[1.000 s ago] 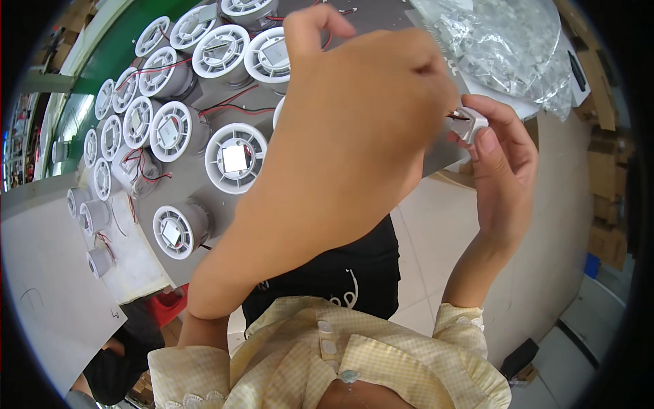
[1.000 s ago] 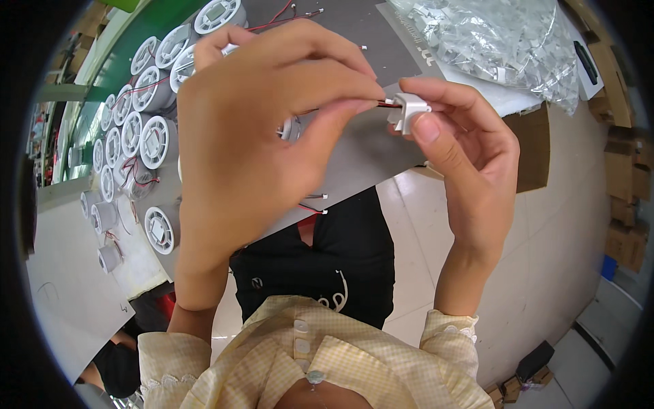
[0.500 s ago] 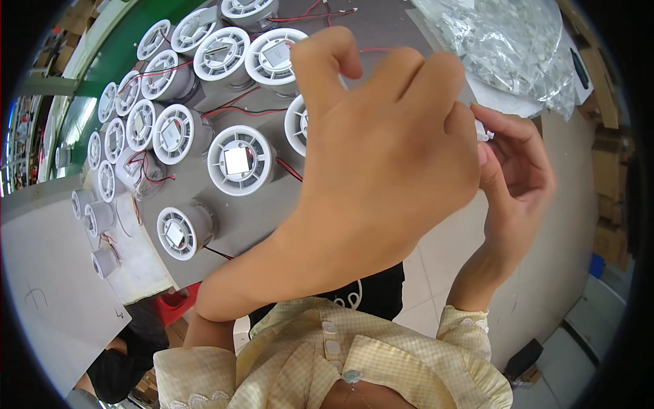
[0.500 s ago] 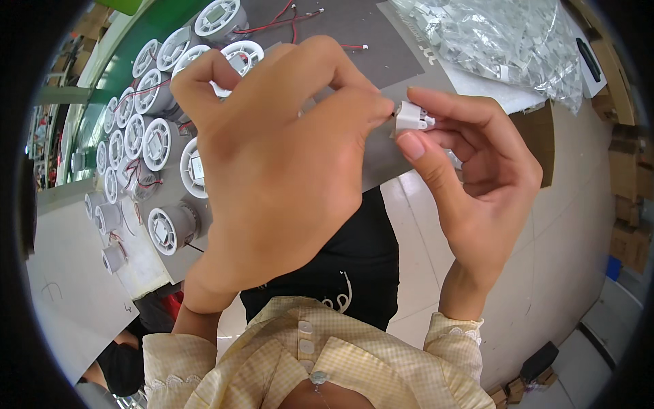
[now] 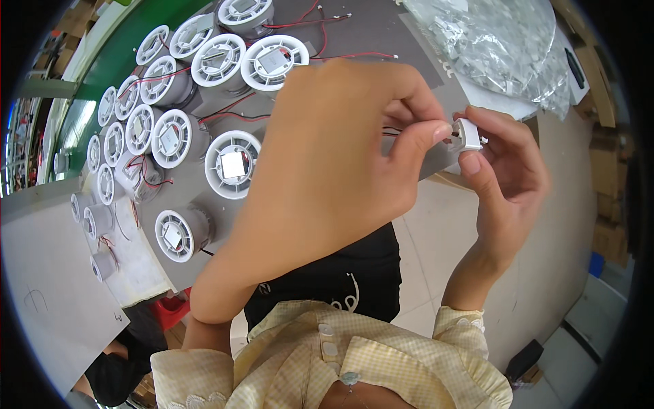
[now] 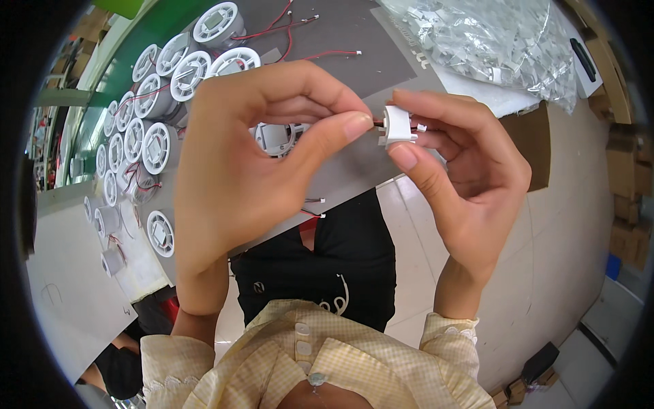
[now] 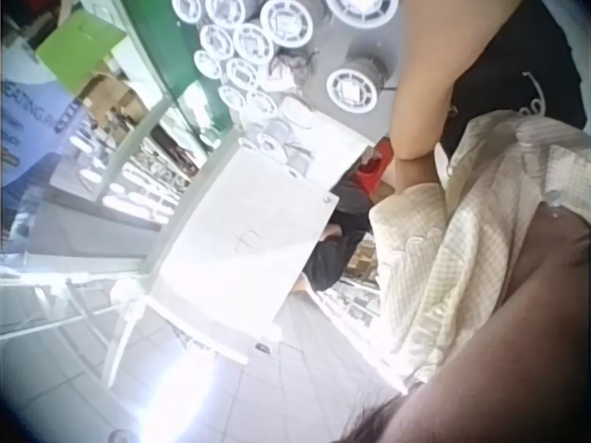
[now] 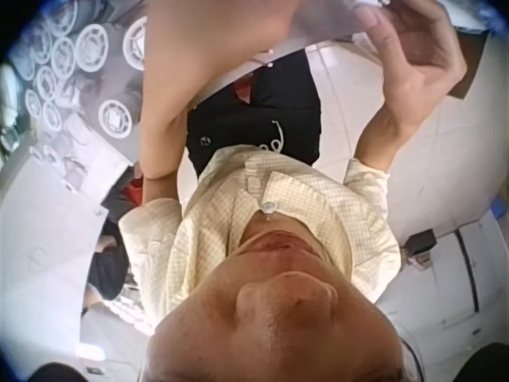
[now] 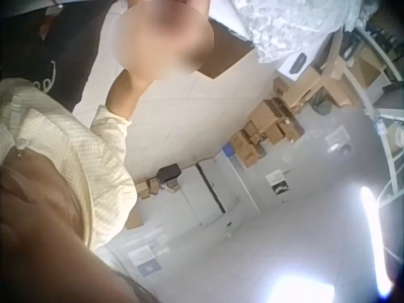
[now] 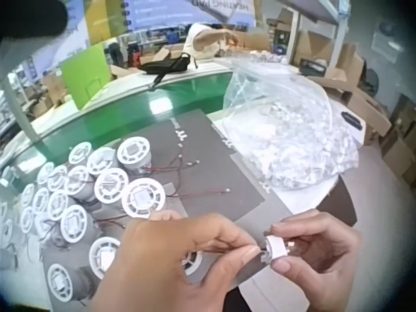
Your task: Assembling small electronic fan units by attaching plastic wire connectors to the cabling.
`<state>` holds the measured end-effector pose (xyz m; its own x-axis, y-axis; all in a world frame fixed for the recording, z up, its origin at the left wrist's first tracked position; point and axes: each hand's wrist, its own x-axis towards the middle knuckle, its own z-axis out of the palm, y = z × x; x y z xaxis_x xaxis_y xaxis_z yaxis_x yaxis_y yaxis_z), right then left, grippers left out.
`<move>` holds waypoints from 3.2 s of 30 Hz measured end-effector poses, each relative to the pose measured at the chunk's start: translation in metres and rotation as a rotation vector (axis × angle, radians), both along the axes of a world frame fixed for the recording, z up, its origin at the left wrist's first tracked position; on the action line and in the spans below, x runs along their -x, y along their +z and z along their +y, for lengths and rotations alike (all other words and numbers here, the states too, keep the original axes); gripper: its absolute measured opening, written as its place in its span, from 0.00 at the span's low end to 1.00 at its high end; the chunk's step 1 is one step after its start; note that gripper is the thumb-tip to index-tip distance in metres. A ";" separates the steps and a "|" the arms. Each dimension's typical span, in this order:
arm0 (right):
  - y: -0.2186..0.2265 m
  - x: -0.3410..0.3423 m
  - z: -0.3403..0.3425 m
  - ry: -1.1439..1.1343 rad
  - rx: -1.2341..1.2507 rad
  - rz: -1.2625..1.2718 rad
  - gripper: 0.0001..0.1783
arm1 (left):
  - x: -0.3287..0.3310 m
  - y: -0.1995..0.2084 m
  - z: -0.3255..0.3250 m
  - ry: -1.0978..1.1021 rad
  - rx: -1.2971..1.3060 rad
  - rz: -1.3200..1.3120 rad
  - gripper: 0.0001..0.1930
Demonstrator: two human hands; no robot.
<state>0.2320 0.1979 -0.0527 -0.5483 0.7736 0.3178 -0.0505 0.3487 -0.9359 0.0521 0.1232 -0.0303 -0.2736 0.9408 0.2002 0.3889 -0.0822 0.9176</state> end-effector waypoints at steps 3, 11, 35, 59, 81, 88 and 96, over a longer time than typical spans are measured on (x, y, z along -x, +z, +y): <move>-0.004 0.002 0.001 -0.025 0.052 0.079 0.21 | -0.001 -0.005 0.003 -0.004 0.012 0.084 0.03; -0.001 0.003 0.001 -0.009 -0.105 -0.037 0.20 | -0.007 -0.001 0.001 0.044 -0.072 0.414 0.04; -0.012 0.003 0.003 -0.102 -0.410 -0.401 0.16 | -0.004 -0.018 -0.009 0.071 0.018 0.993 0.08; -0.028 0.030 -0.003 0.122 -0.561 -0.299 0.17 | 0.009 0.003 -0.047 0.032 0.286 0.641 0.33; 0.014 0.013 0.026 0.215 -0.541 -0.275 0.38 | 0.008 0.002 -0.038 0.079 -0.156 0.508 0.21; 0.033 -0.011 0.056 0.014 -0.769 -0.259 0.40 | 0.212 0.120 -0.136 0.622 0.339 0.950 0.25; 0.011 -0.019 0.076 0.103 -0.568 -0.560 0.28 | 0.565 -0.047 -0.172 0.894 0.544 0.966 0.21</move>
<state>0.2514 0.2743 -0.0417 -0.8025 0.5133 0.3041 0.3161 0.7981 -0.5130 -0.5125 -0.0491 -0.0773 -0.7728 0.5464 0.3227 0.6027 0.7911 0.1039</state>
